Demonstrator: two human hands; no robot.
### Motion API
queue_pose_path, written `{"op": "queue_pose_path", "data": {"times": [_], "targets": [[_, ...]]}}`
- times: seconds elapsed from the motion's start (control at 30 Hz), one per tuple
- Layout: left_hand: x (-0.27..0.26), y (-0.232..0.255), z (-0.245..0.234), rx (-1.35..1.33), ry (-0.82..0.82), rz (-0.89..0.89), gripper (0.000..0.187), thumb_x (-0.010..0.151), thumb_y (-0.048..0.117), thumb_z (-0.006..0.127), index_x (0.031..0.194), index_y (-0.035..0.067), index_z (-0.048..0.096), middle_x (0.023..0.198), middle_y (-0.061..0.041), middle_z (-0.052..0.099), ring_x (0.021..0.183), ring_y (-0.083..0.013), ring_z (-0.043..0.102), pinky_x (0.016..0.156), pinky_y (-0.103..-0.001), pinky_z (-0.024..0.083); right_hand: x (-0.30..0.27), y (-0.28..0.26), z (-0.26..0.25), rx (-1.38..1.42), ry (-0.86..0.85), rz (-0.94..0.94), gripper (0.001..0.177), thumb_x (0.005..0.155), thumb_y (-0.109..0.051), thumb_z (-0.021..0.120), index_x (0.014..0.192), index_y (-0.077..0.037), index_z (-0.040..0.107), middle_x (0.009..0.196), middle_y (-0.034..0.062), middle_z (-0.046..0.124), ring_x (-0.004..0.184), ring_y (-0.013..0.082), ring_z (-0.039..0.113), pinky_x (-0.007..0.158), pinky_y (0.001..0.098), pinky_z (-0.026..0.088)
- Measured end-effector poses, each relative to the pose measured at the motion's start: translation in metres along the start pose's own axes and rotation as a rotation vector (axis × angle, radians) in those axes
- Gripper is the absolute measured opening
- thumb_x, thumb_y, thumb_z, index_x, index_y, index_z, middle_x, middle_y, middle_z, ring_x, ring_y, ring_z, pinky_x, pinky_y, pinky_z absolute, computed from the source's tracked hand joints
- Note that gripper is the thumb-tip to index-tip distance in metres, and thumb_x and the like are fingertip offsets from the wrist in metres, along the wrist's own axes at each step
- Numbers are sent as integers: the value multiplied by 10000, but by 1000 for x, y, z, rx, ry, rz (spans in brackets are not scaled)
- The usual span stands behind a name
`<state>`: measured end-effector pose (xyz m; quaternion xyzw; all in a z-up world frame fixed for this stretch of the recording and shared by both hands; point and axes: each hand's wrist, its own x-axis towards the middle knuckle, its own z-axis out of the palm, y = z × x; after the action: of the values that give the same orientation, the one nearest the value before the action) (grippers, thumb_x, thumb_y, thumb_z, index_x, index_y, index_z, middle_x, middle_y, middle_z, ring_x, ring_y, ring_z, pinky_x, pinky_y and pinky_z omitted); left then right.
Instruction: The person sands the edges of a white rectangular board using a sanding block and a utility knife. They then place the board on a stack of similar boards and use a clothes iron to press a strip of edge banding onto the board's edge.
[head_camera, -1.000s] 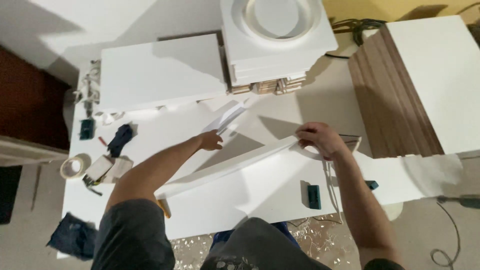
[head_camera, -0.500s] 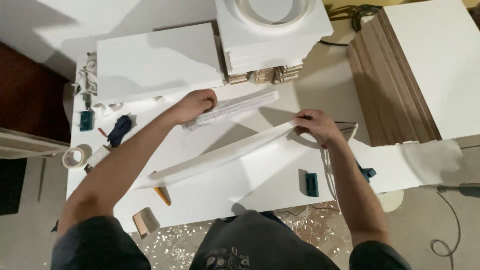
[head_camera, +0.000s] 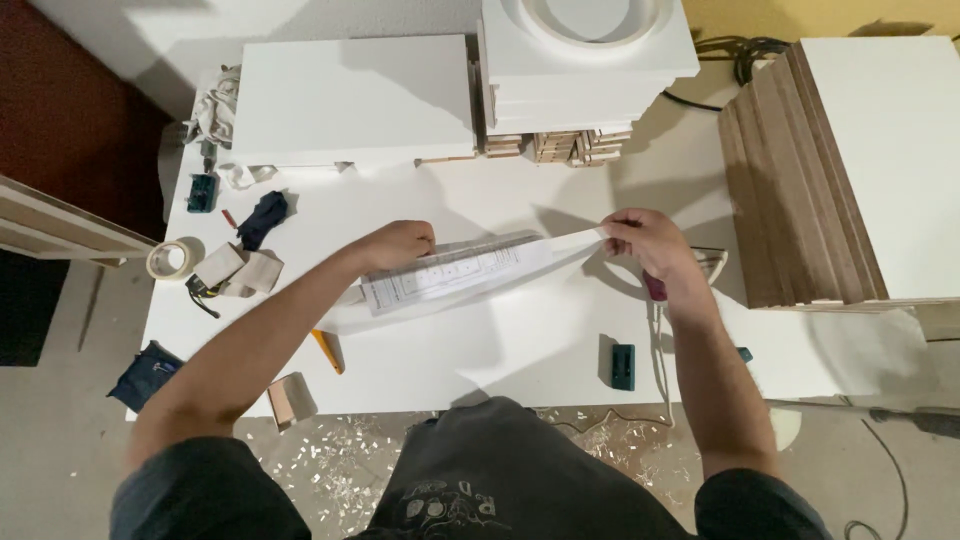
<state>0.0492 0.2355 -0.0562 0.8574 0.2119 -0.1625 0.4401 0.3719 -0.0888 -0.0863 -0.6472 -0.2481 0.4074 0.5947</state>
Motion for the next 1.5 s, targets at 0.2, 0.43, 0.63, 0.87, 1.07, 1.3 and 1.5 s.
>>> {"op": "queue_pose_path", "data": {"times": [0.2, 0.43, 0.63, 0.87, 1.07, 1.3, 1.5], "targets": [[-37, 30, 20, 62, 178, 173, 284, 959, 192, 541, 1199, 100, 662, 1226, -193, 629, 1240, -399, 611, 1016, -504, 506, 1, 2, -1, 49, 27, -6, 207, 915, 0, 707, 1088, 100, 653, 810, 139, 600, 673, 231, 693, 615, 329, 594], [-33, 24, 73, 456, 467, 375, 295, 946, 321, 682, 1234, 292, 738, 1143, -25, 718, 1080, -262, 701, 919, -400, 579, 10, 15, -8, 84, 21, -10, 197, 910, 9, 716, 1076, 97, 656, 842, 144, 609, 661, 243, 704, 600, 356, 625], [2, 30, 106, 594, 730, 447, 194, 926, 372, 708, 1112, 351, 760, 1049, 53, 702, 989, -178, 723, 853, -328, 593, 20, 24, -12, 72, 67, -32, 207, 873, 9, 754, 1055, 58, 669, 824, 136, 611, 632, 224, 694, 548, 312, 605], [52, 48, 129, 549, 808, 484, 108, 969, 387, 684, 1047, 414, 753, 968, 103, 683, 912, -139, 736, 818, -295, 590, -3, -5, 5, -13, 120, -64, 201, 859, -31, 769, 1023, 63, 700, 743, 129, 617, 591, 182, 676, 461, 218, 515], [44, 77, 124, 475, 743, 499, 92, 957, 289, 708, 1010, 329, 773, 960, 56, 700, 894, -182, 741, 801, -327, 596, -11, -5, 3, -59, 201, -73, 266, 876, -11, 733, 1117, 88, 676, 824, 181, 666, 693, 234, 702, 580, 297, 567], [50, 77, 125, 432, 739, 482, 90, 994, 309, 676, 981, 316, 765, 955, 50, 690, 902, -188, 740, 792, -328, 599, -89, 60, -19, -358, 236, 107, 255, 956, -165, 693, 1062, 67, 705, 761, 188, 687, 678, 269, 697, 614, 377, 561], [54, 72, 131, 411, 786, 482, 95, 989, 316, 704, 950, 275, 781, 968, 19, 717, 890, -226, 743, 792, -360, 613, -121, 158, -77, -790, 667, 289, 669, 856, -297, 794, 1373, 46, 545, 1182, 326, 667, 1137, 480, 644, 945, 580, 530]]}}
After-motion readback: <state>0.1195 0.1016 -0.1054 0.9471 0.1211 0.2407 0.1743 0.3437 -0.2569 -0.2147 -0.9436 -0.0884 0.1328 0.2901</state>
